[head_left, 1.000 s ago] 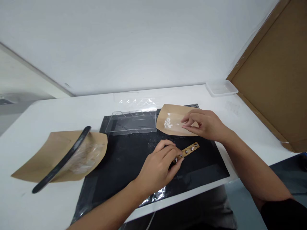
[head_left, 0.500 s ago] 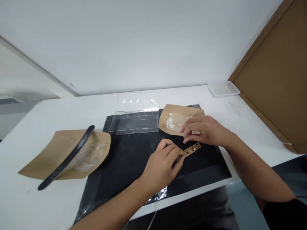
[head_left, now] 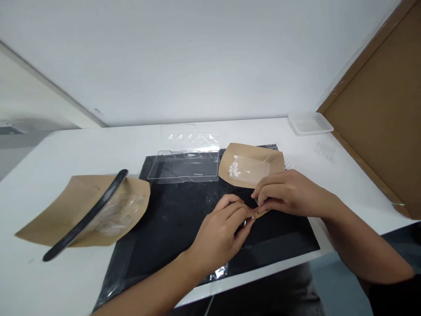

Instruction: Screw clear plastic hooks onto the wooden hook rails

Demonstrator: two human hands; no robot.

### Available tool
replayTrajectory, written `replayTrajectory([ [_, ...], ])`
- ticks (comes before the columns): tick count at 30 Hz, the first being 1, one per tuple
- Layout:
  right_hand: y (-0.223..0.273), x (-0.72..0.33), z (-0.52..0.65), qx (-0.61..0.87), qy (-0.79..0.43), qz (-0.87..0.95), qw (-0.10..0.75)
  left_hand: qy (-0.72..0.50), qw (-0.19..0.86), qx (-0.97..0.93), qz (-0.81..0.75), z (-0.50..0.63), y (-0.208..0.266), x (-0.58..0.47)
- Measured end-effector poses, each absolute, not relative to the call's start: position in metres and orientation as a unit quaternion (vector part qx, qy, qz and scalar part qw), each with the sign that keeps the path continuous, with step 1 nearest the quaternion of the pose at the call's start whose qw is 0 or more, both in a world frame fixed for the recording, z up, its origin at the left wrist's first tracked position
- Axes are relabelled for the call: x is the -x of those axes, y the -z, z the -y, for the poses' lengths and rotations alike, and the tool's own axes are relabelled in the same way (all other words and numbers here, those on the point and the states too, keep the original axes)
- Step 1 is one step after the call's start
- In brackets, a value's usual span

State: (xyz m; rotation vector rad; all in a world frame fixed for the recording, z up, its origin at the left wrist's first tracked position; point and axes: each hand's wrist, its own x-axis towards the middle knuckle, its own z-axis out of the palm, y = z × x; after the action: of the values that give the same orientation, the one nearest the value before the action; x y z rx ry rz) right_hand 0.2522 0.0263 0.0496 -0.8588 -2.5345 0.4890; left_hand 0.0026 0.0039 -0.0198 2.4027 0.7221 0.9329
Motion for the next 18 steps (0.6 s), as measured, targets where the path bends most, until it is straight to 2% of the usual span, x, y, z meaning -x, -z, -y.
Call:
replayTrajectory([
  [6, -0.022, -0.260, -0.010, 0.287, -0.201, 0.891, 0.288, -0.350, 0.236, -0.865, -0.273, -0.004, 0.020, -0.002],
  [12, -0.025, -0.246, -0.002, 0.248, -0.157, 0.904, 0.311, -0.360, 0.247, -0.844, -0.312, -0.002, 0.020, -0.002],
  [18, -0.022, -0.241, 0.000, 0.285, -0.151, 0.896, 0.305, -0.350, 0.250, -0.839, -0.334, 0.002, 0.026, 0.000],
])
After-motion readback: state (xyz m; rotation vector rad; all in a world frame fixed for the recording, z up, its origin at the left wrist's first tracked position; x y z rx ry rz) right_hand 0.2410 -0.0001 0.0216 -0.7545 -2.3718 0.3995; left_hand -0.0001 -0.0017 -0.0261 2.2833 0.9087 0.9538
